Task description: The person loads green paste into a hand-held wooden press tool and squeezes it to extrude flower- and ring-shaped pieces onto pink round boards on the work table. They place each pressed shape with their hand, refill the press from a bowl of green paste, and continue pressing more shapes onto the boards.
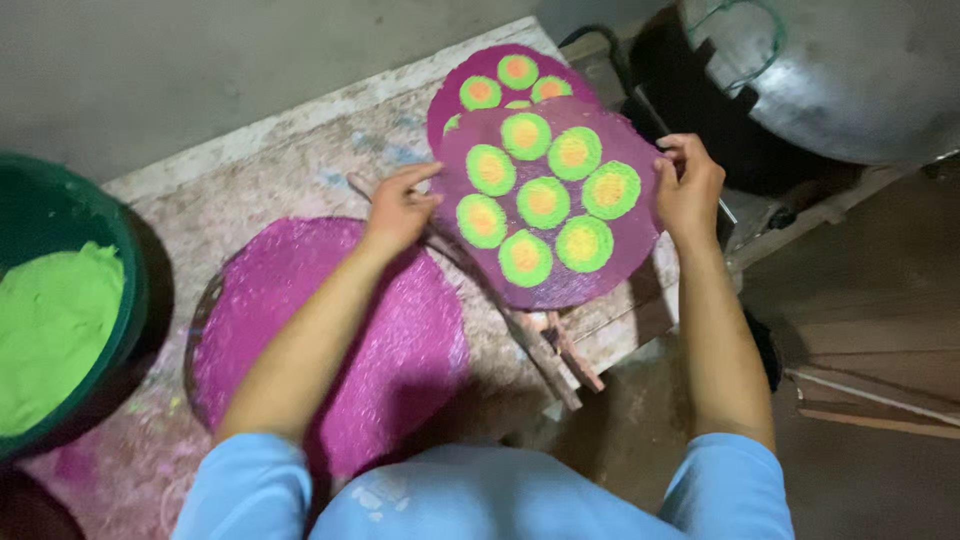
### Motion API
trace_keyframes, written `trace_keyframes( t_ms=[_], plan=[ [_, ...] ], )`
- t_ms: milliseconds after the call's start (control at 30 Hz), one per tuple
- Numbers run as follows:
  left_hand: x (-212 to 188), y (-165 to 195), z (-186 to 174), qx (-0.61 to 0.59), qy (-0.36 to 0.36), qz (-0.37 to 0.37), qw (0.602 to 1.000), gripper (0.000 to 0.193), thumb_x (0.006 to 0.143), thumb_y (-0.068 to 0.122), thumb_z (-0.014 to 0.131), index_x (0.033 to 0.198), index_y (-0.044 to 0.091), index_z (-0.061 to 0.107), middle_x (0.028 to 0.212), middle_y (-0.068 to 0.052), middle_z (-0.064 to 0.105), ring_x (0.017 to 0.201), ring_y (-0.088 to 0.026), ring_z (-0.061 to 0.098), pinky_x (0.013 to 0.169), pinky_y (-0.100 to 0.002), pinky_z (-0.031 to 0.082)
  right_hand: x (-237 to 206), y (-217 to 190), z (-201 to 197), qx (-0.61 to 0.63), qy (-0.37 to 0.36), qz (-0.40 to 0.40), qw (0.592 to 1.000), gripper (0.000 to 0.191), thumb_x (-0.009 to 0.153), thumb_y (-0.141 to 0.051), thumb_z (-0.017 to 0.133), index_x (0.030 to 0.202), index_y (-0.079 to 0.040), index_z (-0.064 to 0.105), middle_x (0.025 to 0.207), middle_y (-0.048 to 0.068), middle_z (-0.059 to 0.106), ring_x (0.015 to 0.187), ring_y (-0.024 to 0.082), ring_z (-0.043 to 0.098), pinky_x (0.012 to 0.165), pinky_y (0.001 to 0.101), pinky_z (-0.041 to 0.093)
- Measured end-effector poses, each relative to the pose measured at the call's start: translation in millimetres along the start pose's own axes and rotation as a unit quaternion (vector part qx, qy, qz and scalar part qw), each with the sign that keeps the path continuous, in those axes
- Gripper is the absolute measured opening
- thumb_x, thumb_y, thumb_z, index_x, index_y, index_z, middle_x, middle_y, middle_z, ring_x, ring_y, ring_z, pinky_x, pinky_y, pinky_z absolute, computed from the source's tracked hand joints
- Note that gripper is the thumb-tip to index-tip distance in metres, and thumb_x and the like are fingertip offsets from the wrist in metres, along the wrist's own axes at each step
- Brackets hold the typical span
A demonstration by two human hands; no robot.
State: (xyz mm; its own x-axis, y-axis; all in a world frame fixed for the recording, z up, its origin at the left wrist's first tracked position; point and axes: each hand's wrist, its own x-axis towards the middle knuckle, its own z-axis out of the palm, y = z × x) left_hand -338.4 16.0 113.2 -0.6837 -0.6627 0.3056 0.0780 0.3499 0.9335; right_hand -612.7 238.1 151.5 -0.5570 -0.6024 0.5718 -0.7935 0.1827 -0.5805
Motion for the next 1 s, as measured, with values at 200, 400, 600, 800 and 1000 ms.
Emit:
trace_keyframes(
  t_ms=[200, 400, 600, 800, 1000],
  plan=[
    [53.9, -12.3, 79.8, 0.095, 0.005, 0.024, 0.995, 0.042, 0.086, 0.005, 0.077, 0.127, 0.010, 0.071, 0.131, -0.016, 0.068, 0.110, -0.032, 0.070, 0.095, -0.037, 0.056, 18.4, 41.1, -10.1, -0.104, 0.063, 0.028, 0.992, 0.026, 0.097, 0.009, 0.064, 0.120, -0.002, 0.066, 0.094, 0.018, 0.072, 0.091, 0.031, 0.074, 0.081, 0.0403, 0.056],
    [17.1, -21.1, 44.9, 0.198, 0.001, 0.074, 0.977, 0.036, 0.085, 0.009, 0.078, 0.121, 0.009, 0.075, 0.140, -0.019, 0.056, 0.125, -0.041, 0.060, 0.104, -0.043, 0.050, -33.5, 57.9, -1.9, -0.071, 0.045, 0.050, 0.995, 0.041, 0.094, 0.004, 0.067, 0.134, -0.001, 0.060, 0.126, 0.024, 0.063, 0.110, 0.037, 0.065, 0.092, 0.0423, 0.054],
    [-117.3, -13.3, -123.4, 0.361, 0.107, -0.039, 0.926, 0.031, 0.090, 0.012, 0.075, 0.120, 0.010, 0.073, 0.130, -0.019, 0.067, 0.130, -0.037, 0.058, 0.112, -0.046, 0.044, -141.6, 7.4, 1.4, 0.017, -0.172, 0.143, 0.974, 0.049, 0.085, -0.007, 0.072, 0.132, -0.005, 0.062, 0.114, 0.015, 0.065, 0.098, 0.025, 0.065, 0.083, 0.0372, 0.053],
    [-270.1, -3.3, -205.7, 0.367, 0.247, -0.269, 0.855, 0.091, 0.075, 0.029, 0.092, 0.144, -0.008, 0.046, 0.136, -0.031, 0.054, 0.125, -0.041, 0.051, 0.102, -0.050, 0.042, -144.0, -53.1, 66.1, 0.026, -0.228, -0.013, 0.973, 0.048, 0.090, -0.011, 0.073, 0.136, -0.003, 0.060, 0.123, 0.023, 0.061, 0.115, 0.043, 0.059, 0.097, 0.0471, 0.047],
    [-310.1, -18.6, -192.0, -0.017, 0.284, -0.303, 0.909, 0.081, 0.076, 0.006, 0.082, 0.147, 0.000, 0.042, 0.117, -0.019, 0.071, 0.099, -0.024, 0.072, 0.079, -0.035, 0.061, -91.1, -128.0, 175.4, -0.127, -0.306, -0.117, 0.936, 0.068, 0.082, -0.018, 0.078, 0.140, 0.001, 0.048, 0.123, 0.029, 0.059, 0.112, 0.049, 0.058, 0.092, 0.0553, 0.048]
  ],
)
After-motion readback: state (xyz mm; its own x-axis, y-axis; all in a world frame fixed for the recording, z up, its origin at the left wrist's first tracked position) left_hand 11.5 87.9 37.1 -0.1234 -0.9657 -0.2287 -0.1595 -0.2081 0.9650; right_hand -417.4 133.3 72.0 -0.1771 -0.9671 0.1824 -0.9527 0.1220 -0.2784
